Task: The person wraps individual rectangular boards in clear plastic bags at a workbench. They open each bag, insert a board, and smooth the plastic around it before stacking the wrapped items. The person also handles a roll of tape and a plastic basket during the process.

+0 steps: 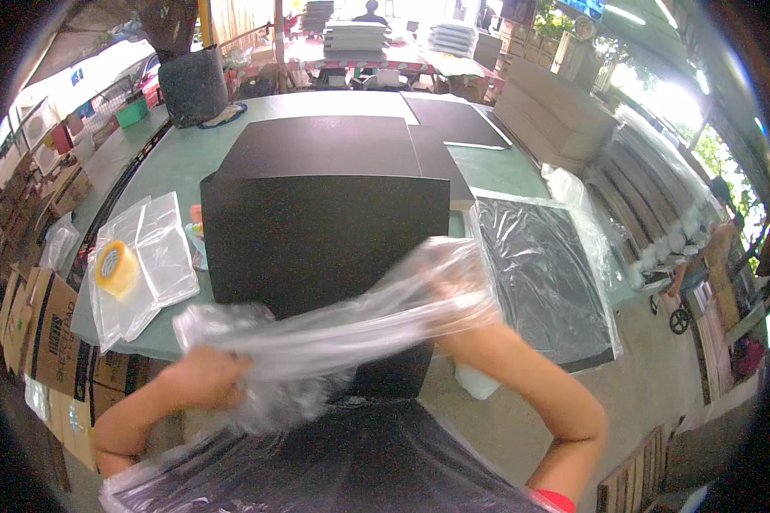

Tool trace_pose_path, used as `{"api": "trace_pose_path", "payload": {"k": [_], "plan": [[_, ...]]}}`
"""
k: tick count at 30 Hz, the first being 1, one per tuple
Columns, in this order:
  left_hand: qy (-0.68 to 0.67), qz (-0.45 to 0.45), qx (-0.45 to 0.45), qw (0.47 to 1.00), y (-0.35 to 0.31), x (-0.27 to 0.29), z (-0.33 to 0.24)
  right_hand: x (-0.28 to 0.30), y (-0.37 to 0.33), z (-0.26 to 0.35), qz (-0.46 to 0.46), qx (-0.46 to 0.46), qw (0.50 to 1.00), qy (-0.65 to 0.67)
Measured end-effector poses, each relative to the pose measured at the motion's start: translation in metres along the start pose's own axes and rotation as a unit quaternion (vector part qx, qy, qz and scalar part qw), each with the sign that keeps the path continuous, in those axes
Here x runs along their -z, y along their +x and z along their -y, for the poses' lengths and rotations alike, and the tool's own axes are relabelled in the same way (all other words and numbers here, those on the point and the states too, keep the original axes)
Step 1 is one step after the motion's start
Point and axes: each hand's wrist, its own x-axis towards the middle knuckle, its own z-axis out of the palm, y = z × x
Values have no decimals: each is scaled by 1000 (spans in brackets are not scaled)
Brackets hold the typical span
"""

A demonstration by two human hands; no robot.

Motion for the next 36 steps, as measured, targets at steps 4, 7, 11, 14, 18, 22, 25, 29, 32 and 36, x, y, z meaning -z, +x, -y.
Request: {"api": "trace_pose_path", "payload": {"k": [4,7,11,14,18,22,25,29,32,36], "plan": [[-39,-395,107,912,20,4,57,94,26,52,286,94,944,135],[110,-276,1,955,-6,59,9,63,30,17,404,-163,872,224],[-10,-174,-467,867,-30,47,-78,-10,10,-43,226,-221,931,181],[-29,146,-72,986,-8,48,-40,-9,12,-10,203,-137,968,50],[164,-133,156,965,7,19,40,26,39,28,325,-34,943,-64],[231,-13,194,953,15,-14,54,47,46,20,273,-40,927,254],[-88,191,-72,975,13,-52,37,65,45,-13,-72,-181,875,443],[-362,-215,-43,906,-1,-17,97,50,39,-85,-409,-386,753,343],[-498,-479,282,666,13,39,144,27,69,-19,-99,-213,921,312],[-194,-571,270,750,25,43,165,33,94,-30,-200,-160,908,330]]}}
